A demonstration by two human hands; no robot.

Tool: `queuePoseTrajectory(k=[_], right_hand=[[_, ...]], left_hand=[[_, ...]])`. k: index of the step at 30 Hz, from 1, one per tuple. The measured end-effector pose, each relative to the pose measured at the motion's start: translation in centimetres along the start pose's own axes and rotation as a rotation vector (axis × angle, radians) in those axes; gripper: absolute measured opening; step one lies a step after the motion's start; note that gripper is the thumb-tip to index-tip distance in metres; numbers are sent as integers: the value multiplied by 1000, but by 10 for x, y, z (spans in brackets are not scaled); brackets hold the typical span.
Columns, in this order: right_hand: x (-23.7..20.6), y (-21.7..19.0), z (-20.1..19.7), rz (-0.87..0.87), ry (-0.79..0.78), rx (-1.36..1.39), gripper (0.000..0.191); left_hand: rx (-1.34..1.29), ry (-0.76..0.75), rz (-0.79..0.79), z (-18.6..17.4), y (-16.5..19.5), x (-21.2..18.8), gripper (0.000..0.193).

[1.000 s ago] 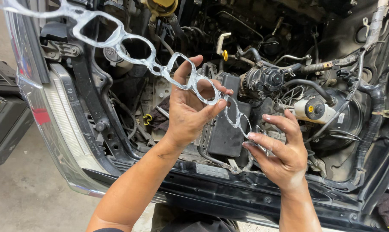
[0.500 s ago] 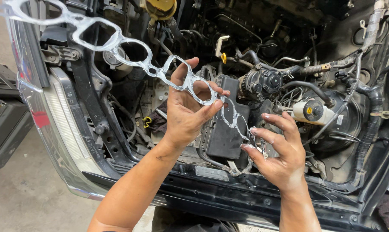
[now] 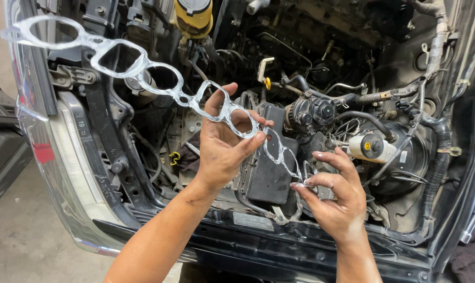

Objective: The person holds a new head gasket, aligns it with the engine block, and carefully places it into position. The gasket is then pressed into place to ensure proper seating.

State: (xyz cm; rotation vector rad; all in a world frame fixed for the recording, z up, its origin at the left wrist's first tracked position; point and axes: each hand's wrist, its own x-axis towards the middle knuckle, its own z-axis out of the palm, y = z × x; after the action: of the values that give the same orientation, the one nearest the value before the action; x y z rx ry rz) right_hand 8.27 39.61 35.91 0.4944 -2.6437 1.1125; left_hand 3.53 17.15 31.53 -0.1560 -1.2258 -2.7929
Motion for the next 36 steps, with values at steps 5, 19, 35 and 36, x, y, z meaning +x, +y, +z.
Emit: queuePoseTrajectory(k=[5, 19, 35, 36], right_hand=[[0, -1, 1, -4, -31, -20, 39], [1, -2, 3, 14, -34, 33, 42], [3, 2, 0, 40, -45, 23, 37], [3, 2, -1, 46, -49, 18, 39]], left_hand=[[9, -5, 9, -1, 0, -1, 84], [8, -3, -8, -3, 2, 0, 86], [13, -22, -25, -4, 0, 1, 84], [9, -23, -23, -3, 0, 1, 84]])
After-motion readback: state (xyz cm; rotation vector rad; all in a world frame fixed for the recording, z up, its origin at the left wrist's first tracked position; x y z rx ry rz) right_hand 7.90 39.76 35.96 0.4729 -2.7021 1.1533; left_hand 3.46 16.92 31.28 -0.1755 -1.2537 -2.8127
